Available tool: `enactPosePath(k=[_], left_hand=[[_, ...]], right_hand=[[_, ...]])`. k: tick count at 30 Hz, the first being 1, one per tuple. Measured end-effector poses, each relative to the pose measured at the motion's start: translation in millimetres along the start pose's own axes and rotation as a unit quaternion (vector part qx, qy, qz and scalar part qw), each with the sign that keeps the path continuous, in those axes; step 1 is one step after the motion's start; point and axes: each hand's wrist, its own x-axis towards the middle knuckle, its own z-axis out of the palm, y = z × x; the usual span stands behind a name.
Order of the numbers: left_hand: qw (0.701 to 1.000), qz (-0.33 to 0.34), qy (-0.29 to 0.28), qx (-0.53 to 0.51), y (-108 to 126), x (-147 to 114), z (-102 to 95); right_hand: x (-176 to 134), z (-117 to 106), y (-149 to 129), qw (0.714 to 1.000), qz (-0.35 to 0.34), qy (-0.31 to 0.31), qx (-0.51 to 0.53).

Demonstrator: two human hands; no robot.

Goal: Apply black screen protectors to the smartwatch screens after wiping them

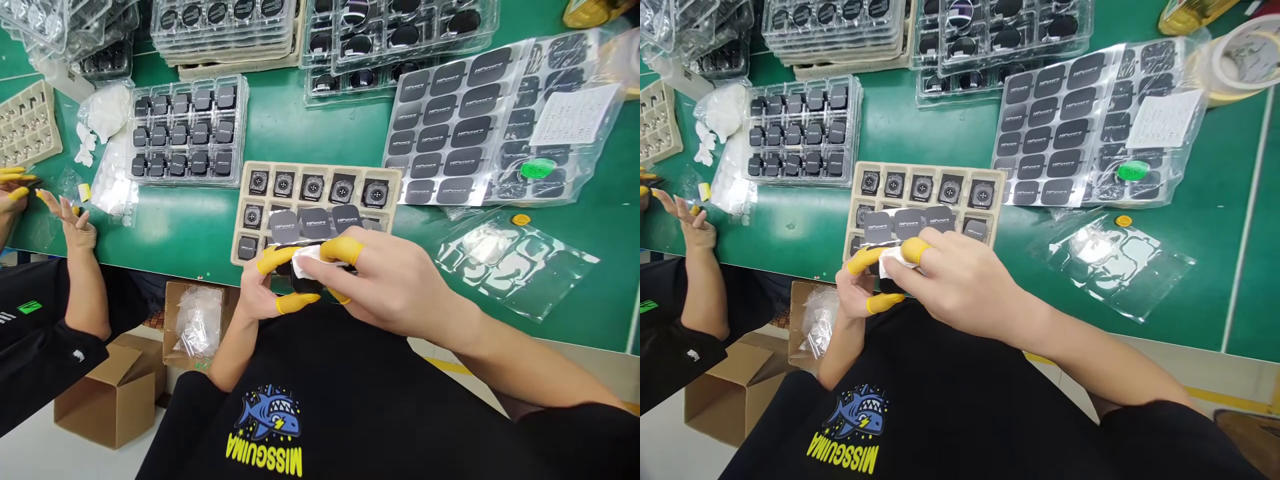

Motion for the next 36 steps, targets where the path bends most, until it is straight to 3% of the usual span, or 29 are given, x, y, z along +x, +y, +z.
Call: enactPosePath(k=[5,11,16,25,29,33,36], left_hand=[[0.999,-0.034,0.03,0.006,-1.2,-2.2,-9.5],[0.998,-0.041,0.009,-0.043,-2.7,-3.0,-12.9],[0.997,-0.052,-0.004,-0.062,-7.4,-6.8,-7.5],[0.997,-0.043,-0.007,-0.063,-11.8,-9.2,-5.1],[0.996,-0.044,0.004,-0.071,-11.7,-5.7,-3.7],[0.997,-0.047,0.004,-0.053,-16.3,-7.3,-6.0],[0.998,-0.047,0.015,-0.038,-17.9,-11.0,-10.7]], right_hand=[[-3.3,-8.4,6.9,0.998,0.016,-0.048,-0.031],[-19.2,-10.9,9.7,0.994,0.103,0.033,0.006],[-5.9,-5.8,1.9,0.994,0.091,0.048,0.028],[10.0,9.3,-2.5,1.0,0.008,0.005,0.02],[13.5,12.8,-2.4,0.997,-0.029,-0.013,0.073],[6.3,-1.2,12.4,0.982,-0.057,-0.075,0.164],[-17.7,-23.4,25.6,0.978,-0.003,-0.111,0.179]])
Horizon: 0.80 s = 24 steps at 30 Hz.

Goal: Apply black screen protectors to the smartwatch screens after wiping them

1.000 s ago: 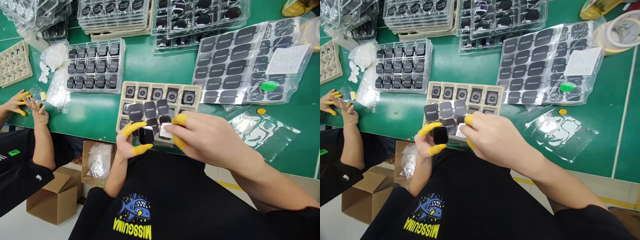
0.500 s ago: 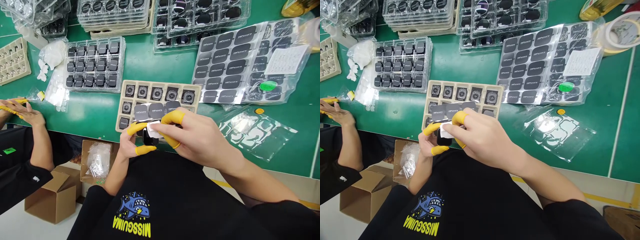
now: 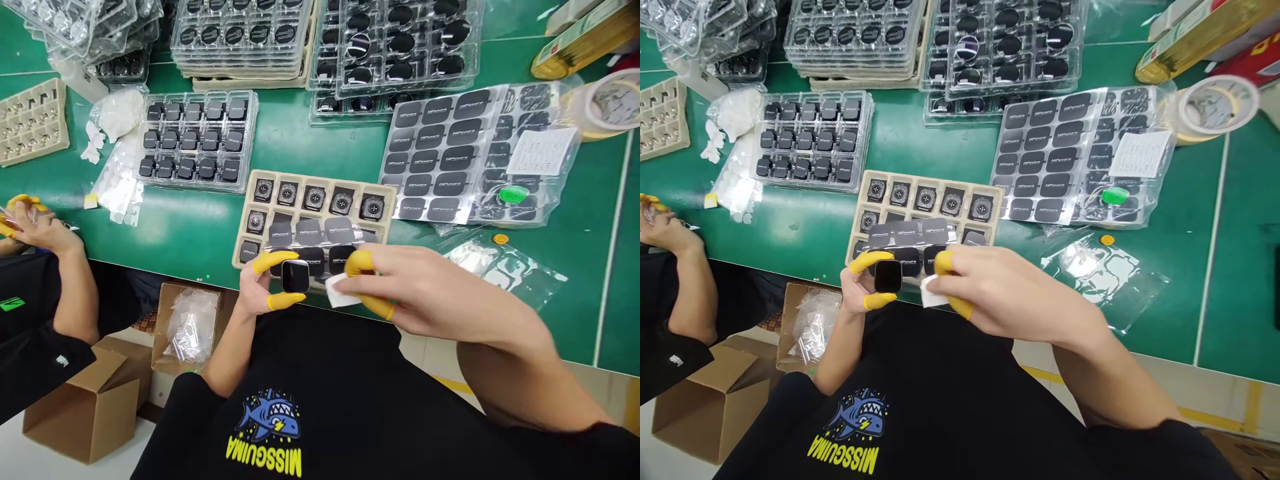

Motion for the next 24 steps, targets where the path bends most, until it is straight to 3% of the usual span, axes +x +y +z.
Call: enactPosePath(k=[3,5,7,10,11,12,16,18,20,22,24], left_hand=[[1.0,0.014,0.004,-0.01,3.3,-3.1,-5.1],[0.999,0.032,-0.011,-0.015,7.1,-4.4,-7.2],[0.999,0.047,-0.015,-0.016,10.6,-5.5,-8.0],[0.999,0.038,-0.003,-0.016,12.5,-7.4,-8.5],[0.999,0.029,0.0,-0.013,12.3,-8.1,-8.8],[1.0,0.018,0.005,-0.01,11.8,-8.7,-9.1],[0.999,-0.028,0.016,-0.01,10.9,-9.3,-10.1],[1.0,-0.024,0.011,-0.009,12.3,-8.4,-9.4],[1.0,0.0,-0.005,-0.002,14.3,-7.2,-7.4],[0.999,0.026,-0.021,0.004,16.3,-6.3,-4.2],[0.998,0.047,-0.028,0.009,18.2,-5.4,-0.5]], right_hand=[[-51.8,-10.9,5.1,0.995,0.093,0.043,0.006],[-96.4,-5.9,13.8,0.967,0.22,0.115,-0.057],[-142.6,10.4,29.4,0.879,0.394,0.203,-0.174],[-201.7,47.5,60.2,0.681,0.591,0.319,-0.29],[-216.8,59.7,69.8,0.639,0.625,0.334,-0.299],[-229.3,70.2,78.0,0.621,0.641,0.341,-0.296],[-252.8,85.8,88.9,0.621,0.65,0.35,-0.263],[-242.5,78.6,76.9,0.608,0.633,0.395,-0.273],[-212.1,66.6,52.1,0.629,0.573,0.452,-0.268],[-164.1,55.1,20.0,0.732,0.464,0.456,-0.201],[-109.3,48.2,-8.8,0.834,0.35,0.4,-0.148]])
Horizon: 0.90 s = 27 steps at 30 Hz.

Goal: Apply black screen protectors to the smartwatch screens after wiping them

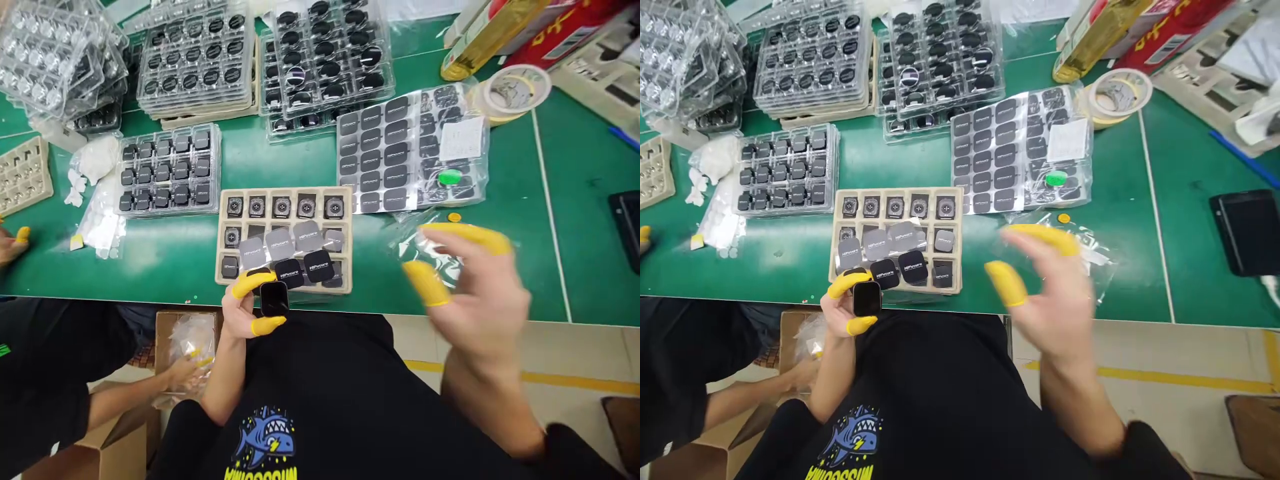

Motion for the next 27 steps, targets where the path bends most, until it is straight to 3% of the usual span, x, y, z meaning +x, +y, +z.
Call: enactPosePath(k=[1,3,5,9,15,22,27], left_hand=[[1.0,0.01,-0.002,0.004,1.1,0.8,1.7],[0.999,0.033,-0.007,0.017,3.9,2.7,4.2],[0.998,0.056,-0.009,0.04,7.3,4.7,5.4],[0.993,0.082,0.003,0.081,12.2,6.5,5.5],[0.992,0.091,0.004,0.085,12.9,6.3,6.2],[0.991,0.103,-0.035,0.082,17.8,11.3,2.7],[0.99,0.096,-0.022,0.104,15.9,8.9,-0.7]], right_hand=[[7.1,8.4,-24.9,0.996,-0.058,-0.049,0.04],[17.7,27.4,-58.5,0.983,-0.128,-0.091,0.097],[21.8,44.8,-71.0,0.971,-0.135,-0.119,0.156],[15.9,62.4,-66.8,0.95,-0.034,-0.169,0.262],[11.3,57.8,-66.2,0.917,0.086,-0.236,0.31],[12.8,60.3,-61.7,0.898,0.138,-0.261,0.327],[6.1,67.3,-66.6,0.841,0.202,-0.278,0.417]])
